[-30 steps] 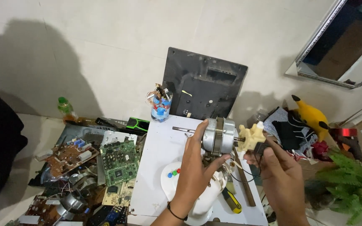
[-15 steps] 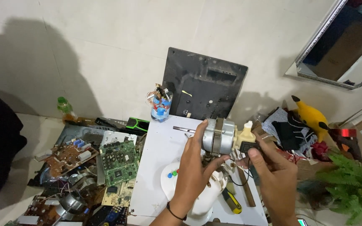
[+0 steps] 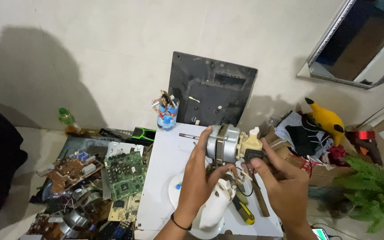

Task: The person assembles a small electric motor by attaching a white plastic gear component to the motor shaft. They align the gear and push it onto the shaft, then rotate the assembly to check the fit.

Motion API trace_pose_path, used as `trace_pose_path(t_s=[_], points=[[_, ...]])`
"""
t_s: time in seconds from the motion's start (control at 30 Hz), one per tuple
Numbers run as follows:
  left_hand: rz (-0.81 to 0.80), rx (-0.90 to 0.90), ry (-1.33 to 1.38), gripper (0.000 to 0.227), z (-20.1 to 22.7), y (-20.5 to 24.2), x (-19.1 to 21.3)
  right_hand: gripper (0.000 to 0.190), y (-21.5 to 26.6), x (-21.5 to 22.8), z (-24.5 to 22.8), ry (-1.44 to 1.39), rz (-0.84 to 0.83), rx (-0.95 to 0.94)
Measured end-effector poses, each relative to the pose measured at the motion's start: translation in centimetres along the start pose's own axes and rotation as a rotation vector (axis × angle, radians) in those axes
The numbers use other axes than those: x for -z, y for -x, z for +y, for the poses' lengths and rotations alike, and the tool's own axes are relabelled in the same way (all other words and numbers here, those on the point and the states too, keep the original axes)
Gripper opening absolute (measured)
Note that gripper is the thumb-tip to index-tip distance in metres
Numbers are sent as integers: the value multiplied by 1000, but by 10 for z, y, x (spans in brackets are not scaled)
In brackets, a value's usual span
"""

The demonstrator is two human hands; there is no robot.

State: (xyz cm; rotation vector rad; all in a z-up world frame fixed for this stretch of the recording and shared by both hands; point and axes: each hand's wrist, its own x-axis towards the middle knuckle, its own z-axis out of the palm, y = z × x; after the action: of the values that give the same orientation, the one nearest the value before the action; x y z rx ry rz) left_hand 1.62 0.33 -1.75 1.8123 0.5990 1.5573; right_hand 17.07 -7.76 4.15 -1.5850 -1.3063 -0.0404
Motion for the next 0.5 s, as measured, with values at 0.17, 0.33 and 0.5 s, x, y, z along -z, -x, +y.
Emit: trace_pose_path(t_s=[0.17,0.33,0.5], points=[[-9,36,59,84,4,-2,1,52,-6,7,-2,-74,-40,-138],[-48,192,226,82,8,-4,5,44,-23,29,23,-278,-311,172],[-3,96,334,83,13,-5,2,48,-31,39,18,96,-340,329]])
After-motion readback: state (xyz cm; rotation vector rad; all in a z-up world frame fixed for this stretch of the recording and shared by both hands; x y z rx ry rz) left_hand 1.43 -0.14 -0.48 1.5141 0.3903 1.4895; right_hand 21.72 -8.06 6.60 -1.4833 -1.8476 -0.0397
